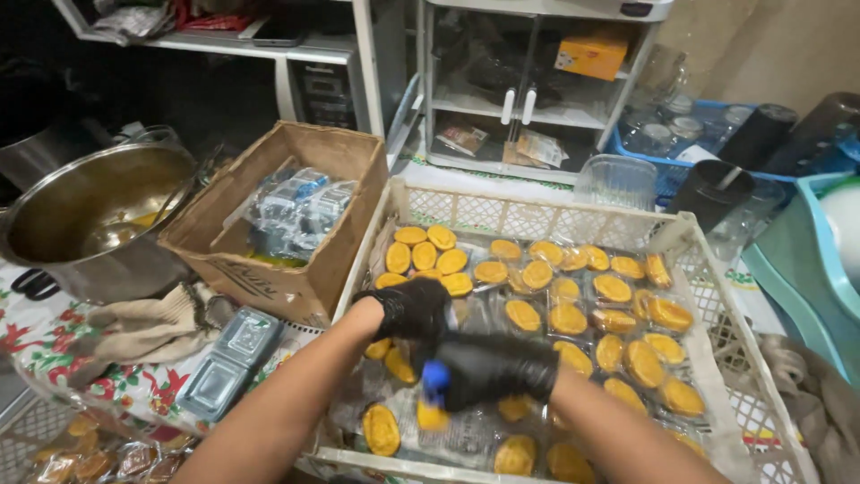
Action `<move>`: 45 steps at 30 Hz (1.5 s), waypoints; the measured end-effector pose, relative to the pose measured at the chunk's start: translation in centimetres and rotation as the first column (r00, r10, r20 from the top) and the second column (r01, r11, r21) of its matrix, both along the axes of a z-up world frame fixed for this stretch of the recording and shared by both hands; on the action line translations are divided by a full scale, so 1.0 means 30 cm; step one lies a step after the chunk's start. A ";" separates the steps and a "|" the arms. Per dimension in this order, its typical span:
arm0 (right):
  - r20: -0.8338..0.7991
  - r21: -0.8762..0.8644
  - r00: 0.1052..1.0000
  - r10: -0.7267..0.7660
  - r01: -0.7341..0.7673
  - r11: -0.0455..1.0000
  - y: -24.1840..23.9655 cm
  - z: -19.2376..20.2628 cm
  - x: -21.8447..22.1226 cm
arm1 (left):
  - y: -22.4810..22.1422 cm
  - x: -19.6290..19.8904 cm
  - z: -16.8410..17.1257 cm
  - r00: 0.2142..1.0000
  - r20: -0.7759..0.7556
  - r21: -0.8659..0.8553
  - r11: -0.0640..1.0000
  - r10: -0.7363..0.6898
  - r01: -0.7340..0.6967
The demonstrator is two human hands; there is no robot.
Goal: Using a handheld blue tool to apply labels or marks to individual yellow pastries arranged in a plastic crate.
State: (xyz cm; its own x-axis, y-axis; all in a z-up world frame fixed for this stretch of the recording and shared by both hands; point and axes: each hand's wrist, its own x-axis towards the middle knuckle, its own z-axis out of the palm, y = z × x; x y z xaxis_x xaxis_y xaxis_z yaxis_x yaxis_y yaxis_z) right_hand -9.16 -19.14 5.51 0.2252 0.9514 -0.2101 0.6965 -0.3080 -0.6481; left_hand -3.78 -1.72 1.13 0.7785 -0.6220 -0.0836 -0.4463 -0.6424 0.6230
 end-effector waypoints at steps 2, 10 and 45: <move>-0.108 0.057 0.914 -0.392 0.399 0.915 -0.053 0.077 0.026 | -0.023 -0.037 0.036 0.999 -0.016 -0.081 0.996 0.045 -0.046; -0.599 0.710 0.690 -0.407 0.692 0.129 -0.151 0.089 0.242 | -0.038 -0.010 -0.018 0.988 -0.038 -0.106 0.983 0.147 -0.151; -0.680 0.556 0.484 -0.551 0.830 0.043 -0.080 0.008 0.203 | -0.071 -0.057 0.209 0.697 -0.702 -0.695 0.077 0.144 -0.715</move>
